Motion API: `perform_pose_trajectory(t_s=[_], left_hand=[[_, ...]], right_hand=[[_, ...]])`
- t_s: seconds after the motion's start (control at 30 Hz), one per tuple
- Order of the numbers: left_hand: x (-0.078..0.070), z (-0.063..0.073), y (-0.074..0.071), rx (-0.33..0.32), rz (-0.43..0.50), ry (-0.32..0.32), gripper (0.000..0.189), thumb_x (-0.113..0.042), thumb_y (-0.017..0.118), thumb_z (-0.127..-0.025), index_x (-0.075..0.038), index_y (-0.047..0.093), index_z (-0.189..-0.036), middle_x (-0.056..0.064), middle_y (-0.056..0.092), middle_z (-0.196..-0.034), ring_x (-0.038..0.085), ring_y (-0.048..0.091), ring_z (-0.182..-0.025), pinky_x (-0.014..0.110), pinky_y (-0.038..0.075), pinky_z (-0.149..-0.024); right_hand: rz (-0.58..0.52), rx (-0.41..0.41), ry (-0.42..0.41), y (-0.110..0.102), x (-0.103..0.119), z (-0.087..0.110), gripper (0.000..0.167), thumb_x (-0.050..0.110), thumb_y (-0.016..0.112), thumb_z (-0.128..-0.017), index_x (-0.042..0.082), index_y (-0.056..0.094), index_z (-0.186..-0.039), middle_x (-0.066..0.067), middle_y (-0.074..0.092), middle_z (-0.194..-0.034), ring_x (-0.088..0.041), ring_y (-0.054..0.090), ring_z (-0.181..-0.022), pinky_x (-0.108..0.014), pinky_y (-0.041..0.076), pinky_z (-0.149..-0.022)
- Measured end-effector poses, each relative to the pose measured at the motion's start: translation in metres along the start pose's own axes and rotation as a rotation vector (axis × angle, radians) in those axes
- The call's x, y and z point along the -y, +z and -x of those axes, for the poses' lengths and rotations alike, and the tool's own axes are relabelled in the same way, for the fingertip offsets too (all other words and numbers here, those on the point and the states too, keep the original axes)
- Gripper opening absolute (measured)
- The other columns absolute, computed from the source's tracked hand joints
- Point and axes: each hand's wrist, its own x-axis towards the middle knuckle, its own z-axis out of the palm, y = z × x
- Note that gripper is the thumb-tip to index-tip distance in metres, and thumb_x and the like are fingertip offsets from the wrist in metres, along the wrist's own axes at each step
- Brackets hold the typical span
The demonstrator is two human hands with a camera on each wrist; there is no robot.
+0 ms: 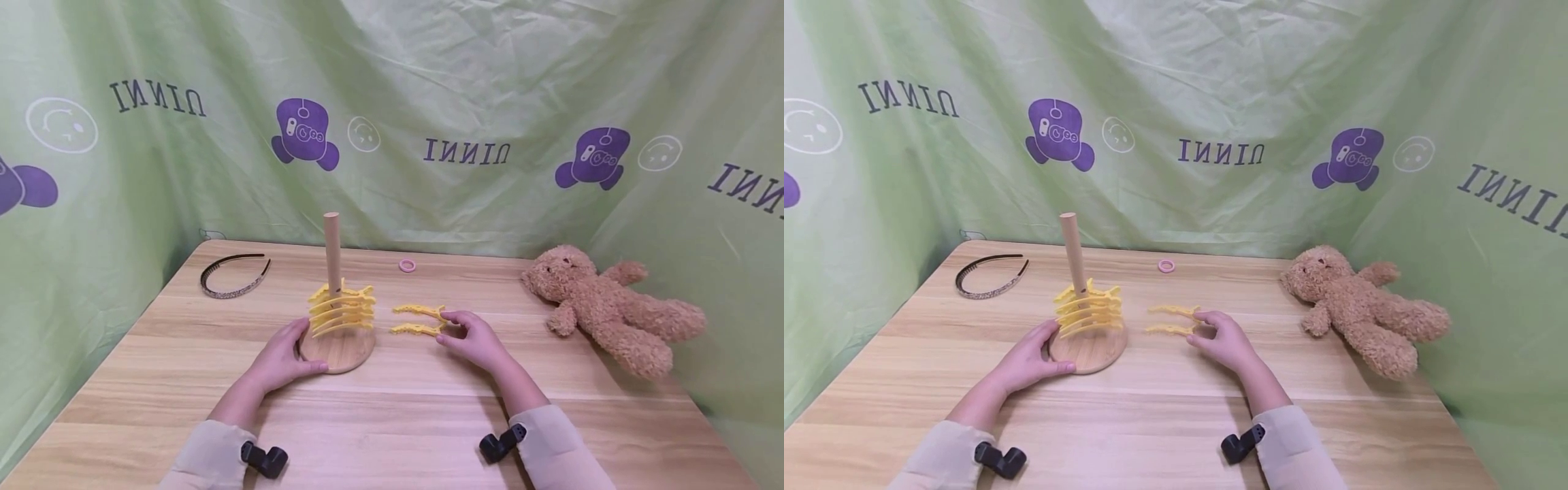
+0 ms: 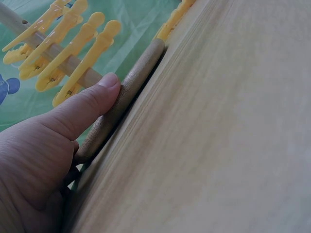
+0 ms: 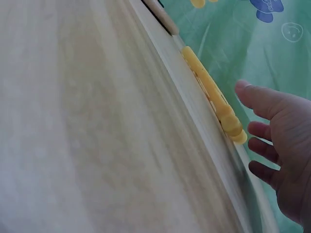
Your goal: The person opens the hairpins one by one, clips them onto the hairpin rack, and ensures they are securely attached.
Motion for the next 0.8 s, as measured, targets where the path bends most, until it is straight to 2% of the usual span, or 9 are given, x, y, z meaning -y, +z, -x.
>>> perform_pose_trajectory(t_s=[0.23, 0.6, 0.8], left_hand=[[-0.002, 0.0, -0.0016, 0.008, 0.001, -0.008, 0.109, -0.054, 0.082, -0.072, 0.005, 0.033, -0.149, 0.029, 0.033, -0.153, 0.049, 0.031, -0.142, 0.062, 0.027, -0.116], [-0.0035, 0.0, -0.0026, -0.006, 0.0, 0.004, 0.107, -0.052, 0.083, -0.071, 0.005, 0.035, -0.148, 0.029, 0.035, -0.152, 0.049, 0.032, -0.141, 0.062, 0.027, -0.116], [-0.0037, 0.0005, -0.0017, -0.003, -0.006, 0.006, 0.107, -0.051, 0.083, -0.071, 0.006, 0.035, -0.147, 0.03, 0.036, -0.152, 0.05, 0.032, -0.14, 0.063, 0.027, -0.115]], right_hand=[[0.011, 0.007, 0.017, 0.0031, -0.0052, -0.001, 0.051, 0.028, 0.079, -0.082, 0.011, 0.064, -0.128, -0.013, 0.064, -0.129, -0.032, 0.056, -0.123, -0.051, 0.041, -0.11], [0.051, 0.01, -0.04, 0.006, -0.0086, -0.0027, 0.047, 0.022, 0.08, -0.082, 0.005, 0.066, -0.123, -0.014, 0.066, -0.125, -0.032, 0.058, -0.121, -0.05, 0.043, -0.108], [0.058, 0.015, -0.034, 0.0069, -0.0087, -0.0029, 0.041, 0.021, 0.08, -0.082, 0.006, 0.068, -0.119, -0.013, 0.066, -0.122, -0.031, 0.058, -0.121, -0.049, 0.043, -0.108]])
